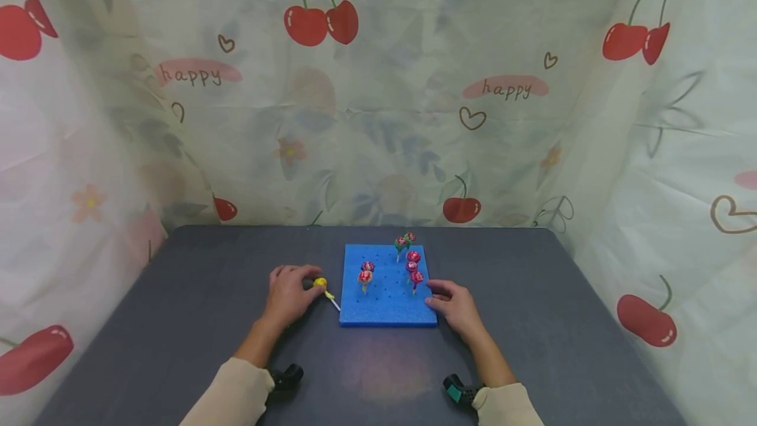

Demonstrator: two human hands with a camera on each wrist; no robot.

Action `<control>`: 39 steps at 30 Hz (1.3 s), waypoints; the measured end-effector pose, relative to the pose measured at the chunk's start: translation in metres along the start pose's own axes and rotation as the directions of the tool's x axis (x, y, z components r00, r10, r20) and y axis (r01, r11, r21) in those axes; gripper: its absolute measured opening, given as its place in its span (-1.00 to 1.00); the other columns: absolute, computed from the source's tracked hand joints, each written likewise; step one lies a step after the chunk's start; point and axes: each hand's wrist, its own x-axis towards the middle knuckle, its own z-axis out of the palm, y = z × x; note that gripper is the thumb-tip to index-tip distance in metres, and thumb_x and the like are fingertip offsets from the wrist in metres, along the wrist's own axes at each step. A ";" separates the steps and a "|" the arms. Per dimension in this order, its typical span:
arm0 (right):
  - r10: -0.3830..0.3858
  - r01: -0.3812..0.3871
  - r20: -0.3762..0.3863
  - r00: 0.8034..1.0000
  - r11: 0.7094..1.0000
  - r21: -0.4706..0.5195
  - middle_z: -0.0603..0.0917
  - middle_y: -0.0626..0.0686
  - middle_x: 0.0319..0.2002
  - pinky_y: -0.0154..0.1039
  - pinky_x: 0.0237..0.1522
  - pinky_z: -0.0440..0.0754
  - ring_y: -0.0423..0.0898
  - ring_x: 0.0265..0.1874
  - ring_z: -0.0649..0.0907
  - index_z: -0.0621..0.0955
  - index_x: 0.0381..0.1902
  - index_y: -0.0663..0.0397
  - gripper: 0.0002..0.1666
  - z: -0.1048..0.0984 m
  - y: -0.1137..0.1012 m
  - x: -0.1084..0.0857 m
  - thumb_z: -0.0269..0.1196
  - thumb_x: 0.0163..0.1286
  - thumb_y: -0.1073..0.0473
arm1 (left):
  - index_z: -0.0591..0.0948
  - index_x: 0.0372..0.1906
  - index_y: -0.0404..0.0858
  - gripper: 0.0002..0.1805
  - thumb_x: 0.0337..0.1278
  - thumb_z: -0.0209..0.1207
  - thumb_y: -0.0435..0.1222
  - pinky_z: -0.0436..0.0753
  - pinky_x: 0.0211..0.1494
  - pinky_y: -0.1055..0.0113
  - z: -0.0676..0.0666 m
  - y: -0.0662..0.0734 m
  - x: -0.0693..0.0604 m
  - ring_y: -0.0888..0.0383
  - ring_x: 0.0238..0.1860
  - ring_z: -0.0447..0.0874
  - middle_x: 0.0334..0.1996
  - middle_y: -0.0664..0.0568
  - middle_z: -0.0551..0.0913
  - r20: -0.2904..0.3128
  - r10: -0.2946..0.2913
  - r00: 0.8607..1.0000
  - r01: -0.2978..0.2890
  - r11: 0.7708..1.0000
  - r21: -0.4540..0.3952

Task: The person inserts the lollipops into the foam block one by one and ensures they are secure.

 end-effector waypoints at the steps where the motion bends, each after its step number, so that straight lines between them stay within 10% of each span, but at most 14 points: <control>1: 0.001 -0.001 0.000 1.000 1.000 0.000 0.59 0.15 0.13 0.01 0.07 0.53 0.11 0.06 0.61 0.60 0.15 0.10 -0.56 0.000 0.000 0.000 0.33 0.30 0.27 | 0.68 -0.02 -0.14 -0.66 0.10 0.38 -0.14 -0.03 0.37 -0.10 -0.001 0.001 0.000 -0.07 0.09 0.46 -0.09 0.00 0.70 -0.010 0.000 1.000 0.000 1.000 -0.006; 11: 0.002 -0.002 0.001 1.000 1.000 0.000 0.59 0.15 0.13 0.01 0.08 0.53 0.11 0.08 0.60 0.60 0.15 0.10 -0.56 -0.001 -0.001 -0.001 0.33 0.30 0.27 | 0.67 -0.04 -0.15 -0.70 0.12 0.37 -0.19 0.48 0.10 -0.02 -0.003 0.019 0.000 0.00 -0.02 0.57 -0.08 0.00 0.67 -0.058 -0.045 0.997 0.039 0.994 -0.098; 39: -0.005 0.005 0.001 1.000 1.000 -0.008 0.60 0.14 0.12 0.00 0.07 0.54 0.10 0.06 0.61 0.60 0.14 0.10 -0.56 -0.001 0.000 -0.001 0.33 0.30 0.27 | 0.67 -0.12 -0.22 -0.70 -0.02 0.43 -0.37 0.61 -0.02 0.19 0.009 0.059 -0.002 0.15 -0.11 0.64 -0.18 0.06 0.64 -0.225 0.165 0.960 -0.215 0.951 -0.221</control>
